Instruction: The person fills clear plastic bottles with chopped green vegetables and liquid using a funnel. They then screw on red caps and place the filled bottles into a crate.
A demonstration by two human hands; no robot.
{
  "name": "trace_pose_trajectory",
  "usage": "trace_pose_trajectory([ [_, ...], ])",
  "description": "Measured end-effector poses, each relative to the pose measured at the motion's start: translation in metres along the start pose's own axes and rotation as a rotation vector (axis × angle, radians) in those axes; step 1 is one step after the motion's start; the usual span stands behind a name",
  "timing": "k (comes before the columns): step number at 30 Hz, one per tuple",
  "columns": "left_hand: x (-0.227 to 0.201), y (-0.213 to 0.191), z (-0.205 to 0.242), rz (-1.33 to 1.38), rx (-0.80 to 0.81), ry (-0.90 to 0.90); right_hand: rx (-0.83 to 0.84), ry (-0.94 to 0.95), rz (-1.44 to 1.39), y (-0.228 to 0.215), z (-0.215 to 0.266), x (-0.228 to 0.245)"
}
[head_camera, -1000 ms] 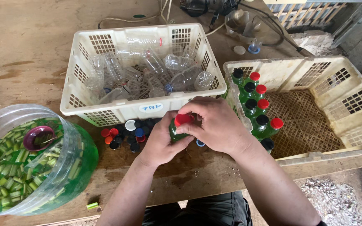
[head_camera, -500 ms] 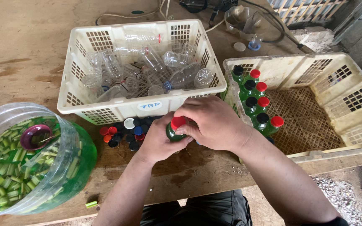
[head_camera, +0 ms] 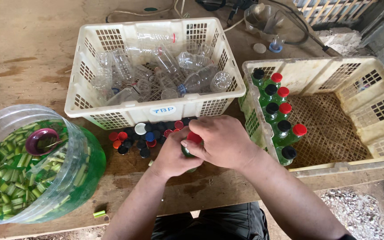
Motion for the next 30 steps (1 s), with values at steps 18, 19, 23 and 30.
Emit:
trace_pose_trajectory([
  [18, -0.013, 0.012, -0.001, -0.327, -0.223, 0.077, -0.040, 0.304, 0.082, 0.020, 0.023, -0.018],
  [19, -0.011, 0.013, -0.001, -0.336, -0.235, 0.057, -0.065, 0.288, 0.069, 0.020, 0.025, -0.017],
  [23, -0.007, 0.016, 0.003, -0.308, -0.245, 0.006, -0.140, 0.264, -0.019, 0.014, 0.035, -0.012],
  [30, -0.039, 0.039, -0.013, -0.228, -0.096, 0.096, -0.376, 0.137, -0.204, -0.032, 0.055, -0.010],
])
Point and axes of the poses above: each hand's wrist, its own z-axis away from the middle knuckle, its own y-axis out of the palm, x = y × z, the point moved 5 cm from there along -z, towards the middle knuckle, and after that the axes turned 5 degrees about -x, right-handed, at the moved point
